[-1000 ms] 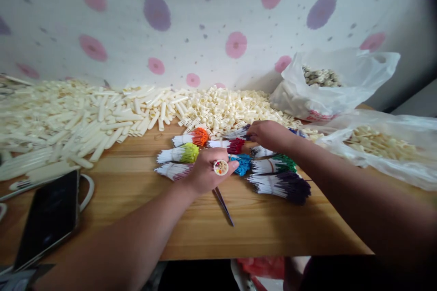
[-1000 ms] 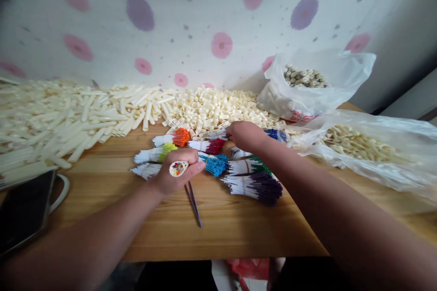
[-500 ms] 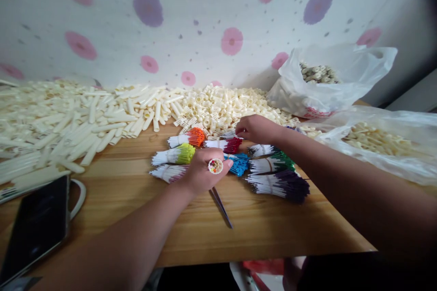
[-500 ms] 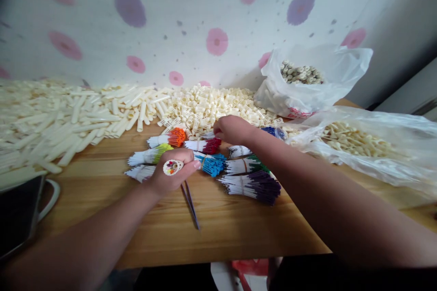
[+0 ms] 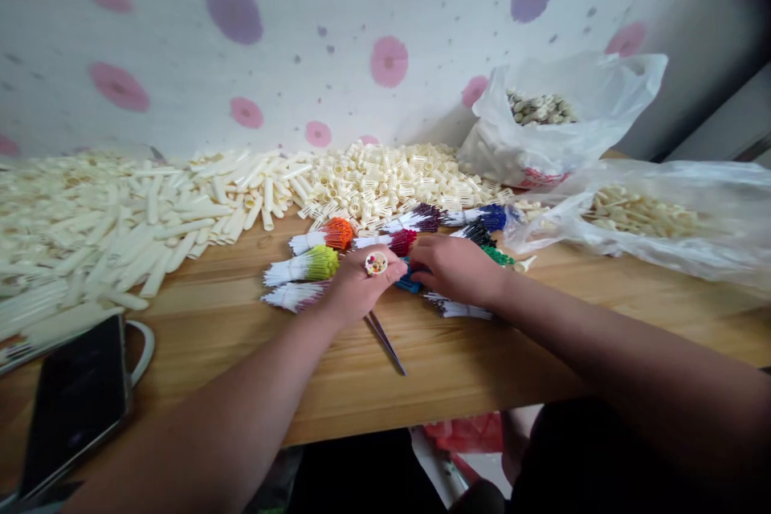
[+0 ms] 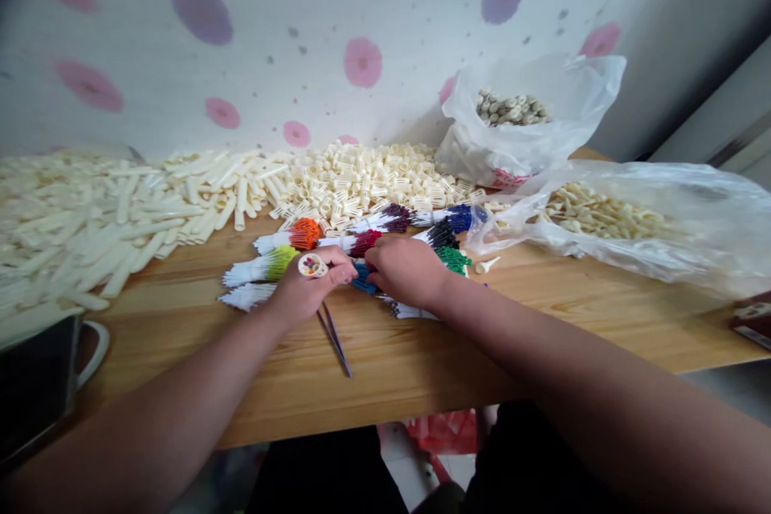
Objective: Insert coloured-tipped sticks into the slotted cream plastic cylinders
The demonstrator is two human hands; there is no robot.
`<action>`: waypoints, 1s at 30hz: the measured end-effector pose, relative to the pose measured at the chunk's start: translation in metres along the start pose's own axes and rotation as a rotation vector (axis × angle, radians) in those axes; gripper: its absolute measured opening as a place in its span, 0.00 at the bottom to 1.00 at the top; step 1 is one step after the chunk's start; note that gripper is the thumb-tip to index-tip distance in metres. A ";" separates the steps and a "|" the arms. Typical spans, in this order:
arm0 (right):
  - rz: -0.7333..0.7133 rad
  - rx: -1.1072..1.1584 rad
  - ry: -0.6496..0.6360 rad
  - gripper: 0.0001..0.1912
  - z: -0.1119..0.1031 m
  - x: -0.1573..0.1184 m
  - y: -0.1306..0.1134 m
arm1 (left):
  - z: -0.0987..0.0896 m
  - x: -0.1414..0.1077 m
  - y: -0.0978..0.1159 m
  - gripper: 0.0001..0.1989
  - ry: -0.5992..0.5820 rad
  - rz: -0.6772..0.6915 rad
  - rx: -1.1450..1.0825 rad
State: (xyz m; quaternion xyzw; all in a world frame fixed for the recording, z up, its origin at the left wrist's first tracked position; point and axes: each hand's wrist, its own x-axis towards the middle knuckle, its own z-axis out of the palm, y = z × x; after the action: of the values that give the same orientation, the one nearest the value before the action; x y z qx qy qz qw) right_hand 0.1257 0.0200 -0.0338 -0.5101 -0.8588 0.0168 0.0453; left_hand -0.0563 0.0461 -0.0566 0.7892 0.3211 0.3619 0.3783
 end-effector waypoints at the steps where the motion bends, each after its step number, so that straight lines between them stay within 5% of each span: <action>1: 0.015 0.002 0.002 0.08 0.000 0.000 -0.001 | 0.001 0.000 0.000 0.10 0.002 -0.026 0.009; 10: 0.053 0.055 0.059 0.09 0.001 0.005 -0.008 | 0.004 0.004 -0.001 0.06 0.268 -0.184 0.217; 19: 0.142 -0.008 0.030 0.12 0.006 0.013 -0.028 | 0.003 0.003 -0.004 0.14 0.188 -0.253 0.461; 30: 0.194 0.045 -0.017 0.08 -0.008 0.007 -0.015 | 0.002 0.004 -0.006 0.12 0.141 -0.239 0.534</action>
State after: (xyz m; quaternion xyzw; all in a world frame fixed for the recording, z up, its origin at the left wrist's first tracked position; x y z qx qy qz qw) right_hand 0.1104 0.0190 -0.0243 -0.5896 -0.8050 0.0447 0.0477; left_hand -0.0541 0.0513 -0.0618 0.7901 0.5212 0.2715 0.1741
